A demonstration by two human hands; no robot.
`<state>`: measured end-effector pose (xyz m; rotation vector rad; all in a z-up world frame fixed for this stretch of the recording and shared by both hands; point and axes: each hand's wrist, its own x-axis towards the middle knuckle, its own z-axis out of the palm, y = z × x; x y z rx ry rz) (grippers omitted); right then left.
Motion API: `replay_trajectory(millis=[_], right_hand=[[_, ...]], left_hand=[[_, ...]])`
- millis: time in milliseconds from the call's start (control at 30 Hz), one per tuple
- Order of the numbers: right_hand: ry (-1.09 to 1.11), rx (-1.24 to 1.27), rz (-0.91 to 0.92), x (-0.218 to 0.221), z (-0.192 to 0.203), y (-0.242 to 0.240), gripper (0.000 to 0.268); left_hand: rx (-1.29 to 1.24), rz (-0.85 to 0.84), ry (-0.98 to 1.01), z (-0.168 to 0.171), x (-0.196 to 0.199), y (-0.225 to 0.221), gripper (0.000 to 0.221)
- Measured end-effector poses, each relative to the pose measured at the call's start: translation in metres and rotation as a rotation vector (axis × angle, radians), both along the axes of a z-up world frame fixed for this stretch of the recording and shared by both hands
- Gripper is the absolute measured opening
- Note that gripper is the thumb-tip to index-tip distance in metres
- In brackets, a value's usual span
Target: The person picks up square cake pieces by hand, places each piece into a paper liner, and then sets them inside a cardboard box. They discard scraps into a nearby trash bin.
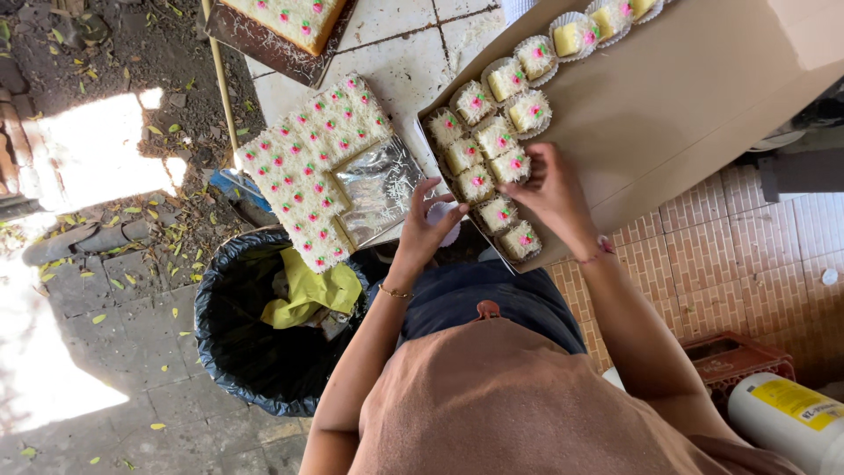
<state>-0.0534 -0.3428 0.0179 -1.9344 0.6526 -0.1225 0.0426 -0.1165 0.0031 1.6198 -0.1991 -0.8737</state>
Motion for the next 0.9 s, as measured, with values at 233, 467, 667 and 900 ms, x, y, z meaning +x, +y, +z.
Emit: replay_trajectory(millis=[233,467,667,900], right_hand=[[0.106,-0.052,0.021,-0.03,0.045,-0.003,0.066],[-0.081,-0.074,0.141,-0.011,0.082,0.052,0.034],[-0.099,-0.265,0.389,0.031,0.091,0.129,0.022],[-0.093,-0.106,0.465,0.064,0.007,0.167,0.013]], left_hand=[[-0.358,0.329,0.224,0.013,-0.001,0.021,0.02],[-0.603,0.334,0.265,0.032,-0.002,0.045,0.029],[-0.55,0.286,0.218,0.014,-0.007,0.07,0.055],[0.193,0.402,-0.085,-0.025,-0.019,0.128,0.043]])
